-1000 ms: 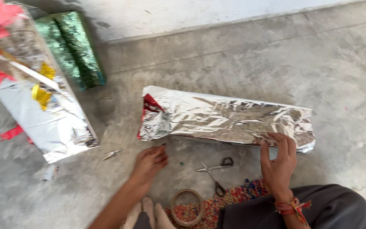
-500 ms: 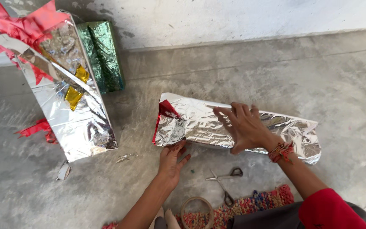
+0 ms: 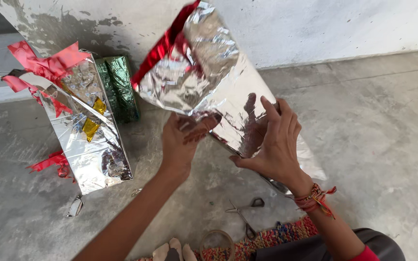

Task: The person wraps a rectangular box with silver foil paper, using scissors to trim excess and tape to secure the folds. They fold the ends neatly and seal the seams, completing the wrapping of one gift.

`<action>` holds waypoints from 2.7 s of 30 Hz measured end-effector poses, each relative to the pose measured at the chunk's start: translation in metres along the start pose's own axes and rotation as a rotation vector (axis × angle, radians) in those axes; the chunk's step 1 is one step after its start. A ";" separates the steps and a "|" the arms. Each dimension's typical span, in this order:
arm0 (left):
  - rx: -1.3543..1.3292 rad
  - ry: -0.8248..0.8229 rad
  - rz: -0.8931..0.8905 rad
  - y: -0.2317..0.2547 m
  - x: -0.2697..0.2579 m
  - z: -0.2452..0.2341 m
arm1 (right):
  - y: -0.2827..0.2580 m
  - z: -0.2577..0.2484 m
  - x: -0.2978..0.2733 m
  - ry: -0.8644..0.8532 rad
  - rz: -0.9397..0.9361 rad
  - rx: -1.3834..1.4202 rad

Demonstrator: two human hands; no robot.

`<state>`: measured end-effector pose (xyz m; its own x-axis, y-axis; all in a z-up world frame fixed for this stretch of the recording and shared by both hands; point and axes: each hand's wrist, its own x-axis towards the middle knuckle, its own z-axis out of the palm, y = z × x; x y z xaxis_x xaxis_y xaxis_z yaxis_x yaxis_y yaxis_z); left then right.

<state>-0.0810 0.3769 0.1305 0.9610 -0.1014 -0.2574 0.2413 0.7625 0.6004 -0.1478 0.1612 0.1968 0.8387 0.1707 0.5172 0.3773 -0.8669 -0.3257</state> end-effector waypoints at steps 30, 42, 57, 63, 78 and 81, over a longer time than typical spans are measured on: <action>1.389 -1.054 0.596 0.065 -0.042 0.110 | 0.114 0.019 -0.176 0.459 1.003 2.004; 1.347 -0.810 0.195 0.061 -0.034 0.099 | 0.054 -0.017 -0.085 -0.130 0.654 0.946; 1.339 -0.724 0.036 0.048 -0.028 0.105 | 0.030 -0.032 -0.058 -0.394 0.708 0.519; 1.185 -0.675 0.053 0.048 -0.039 0.107 | 0.014 -0.051 -0.050 -0.221 0.630 0.702; 0.873 -0.440 0.019 0.033 -0.045 0.128 | 0.002 -0.081 0.005 0.241 0.669 1.252; 1.001 -0.343 0.117 0.031 -0.048 0.133 | -0.002 -0.081 0.005 0.286 0.724 1.173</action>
<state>-0.1021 0.3204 0.2618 0.9344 -0.3553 -0.0244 -0.0036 -0.0780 0.9969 -0.1764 0.1258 0.2638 0.9312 -0.3613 0.0478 0.1249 0.1930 -0.9732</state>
